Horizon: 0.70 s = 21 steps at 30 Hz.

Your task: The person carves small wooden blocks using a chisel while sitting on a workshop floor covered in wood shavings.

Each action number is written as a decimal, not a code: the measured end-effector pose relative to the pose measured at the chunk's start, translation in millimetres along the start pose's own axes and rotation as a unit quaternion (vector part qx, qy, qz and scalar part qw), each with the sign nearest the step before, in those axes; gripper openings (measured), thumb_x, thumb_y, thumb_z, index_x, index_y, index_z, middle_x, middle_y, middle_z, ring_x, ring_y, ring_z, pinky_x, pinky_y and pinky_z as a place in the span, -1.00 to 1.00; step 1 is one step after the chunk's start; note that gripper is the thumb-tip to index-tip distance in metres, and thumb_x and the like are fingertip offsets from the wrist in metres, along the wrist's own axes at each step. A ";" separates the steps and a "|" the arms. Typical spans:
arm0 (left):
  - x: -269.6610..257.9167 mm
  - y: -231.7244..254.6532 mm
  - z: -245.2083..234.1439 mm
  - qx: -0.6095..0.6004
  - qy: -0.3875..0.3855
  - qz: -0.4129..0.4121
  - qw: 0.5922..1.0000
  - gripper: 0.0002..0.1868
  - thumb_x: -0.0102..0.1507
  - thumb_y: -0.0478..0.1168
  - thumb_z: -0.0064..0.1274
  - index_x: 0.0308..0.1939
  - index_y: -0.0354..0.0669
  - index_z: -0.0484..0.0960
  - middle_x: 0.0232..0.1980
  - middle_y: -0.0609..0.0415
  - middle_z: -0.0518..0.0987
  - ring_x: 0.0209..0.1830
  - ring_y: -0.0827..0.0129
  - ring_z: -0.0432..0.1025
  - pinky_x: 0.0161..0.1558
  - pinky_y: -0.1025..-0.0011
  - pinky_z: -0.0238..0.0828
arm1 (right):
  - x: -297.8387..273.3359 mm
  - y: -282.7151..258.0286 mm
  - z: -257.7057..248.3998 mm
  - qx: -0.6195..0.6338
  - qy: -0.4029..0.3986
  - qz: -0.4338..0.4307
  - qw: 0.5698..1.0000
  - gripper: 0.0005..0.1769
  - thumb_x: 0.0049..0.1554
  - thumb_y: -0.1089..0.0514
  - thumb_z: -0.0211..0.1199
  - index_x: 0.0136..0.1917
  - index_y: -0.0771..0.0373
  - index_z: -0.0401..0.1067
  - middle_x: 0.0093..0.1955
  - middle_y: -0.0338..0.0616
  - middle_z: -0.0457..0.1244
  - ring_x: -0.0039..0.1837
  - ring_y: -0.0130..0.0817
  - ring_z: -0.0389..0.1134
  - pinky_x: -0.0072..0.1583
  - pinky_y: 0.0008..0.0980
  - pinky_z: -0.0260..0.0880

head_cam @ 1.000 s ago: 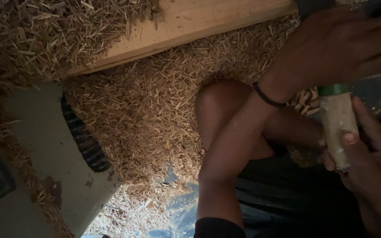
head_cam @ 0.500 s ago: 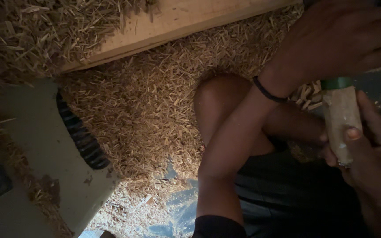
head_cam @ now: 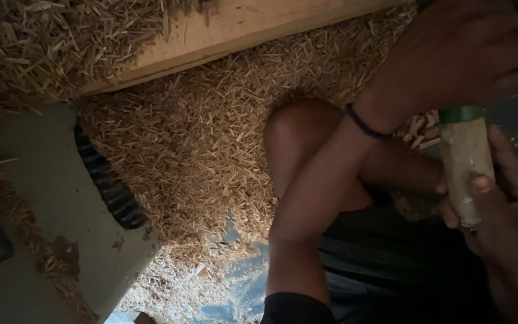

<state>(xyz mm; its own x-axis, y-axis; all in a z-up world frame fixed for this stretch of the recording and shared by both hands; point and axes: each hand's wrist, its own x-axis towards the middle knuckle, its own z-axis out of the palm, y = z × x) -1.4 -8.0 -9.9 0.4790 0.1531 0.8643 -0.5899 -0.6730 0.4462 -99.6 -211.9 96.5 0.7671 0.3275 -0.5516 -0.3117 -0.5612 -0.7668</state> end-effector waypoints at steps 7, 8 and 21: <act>-6.2 -1.6 3.6 0.009 0.003 0.000 1.000 -0.72 0.48 0.08 0.03 -0.05 -0.02 0.55 0.00 0.28 0.56 -0.15 0.40 0.48 -0.21 0.28 0.40 | -0.8 -9.1 1.1 -0.068 -0.006 0.007 0.998 -0.20 0.39 -0.07 -0.05 0.76 0.31 -0.05 -0.12 0.20 0.28 -0.40 -0.19 0.27 -0.40 -0.24 0.25; -6.4 -2.2 4.6 0.010 0.003 0.002 1.000 -0.72 0.47 0.08 0.03 -0.04 -0.02 0.55 0.00 0.28 0.56 -0.15 0.38 0.48 -0.21 0.27 0.40 | -0.6 -8.9 0.9 -0.080 -0.005 0.021 0.997 -0.24 0.37 -0.07 -0.07 0.72 0.31 0.01 -0.13 0.21 0.28 -0.42 -0.16 0.25 -0.40 -0.20 0.23; -39.2 -19.7 34.3 0.036 -0.121 -0.131 0.983 -0.76 0.47 0.11 0.01 0.08 0.17 0.59 -0.08 0.30 0.61 -0.29 0.39 0.48 -0.30 0.28 0.38 | 10.8 25.2 -4.7 -0.066 -0.046 -0.045 0.996 -0.19 0.37 -0.07 -0.03 0.74 0.33 -0.11 -0.05 0.17 0.26 -0.37 -0.26 0.27 -0.35 -0.28 0.33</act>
<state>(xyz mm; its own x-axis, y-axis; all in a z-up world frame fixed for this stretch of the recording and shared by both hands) 13.7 -25.5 -60.5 0.7543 0.1570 0.6375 -0.3825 -0.6842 0.6210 -96.6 -226.1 72.7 0.7320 0.4467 -0.5145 -0.1621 -0.6192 -0.7683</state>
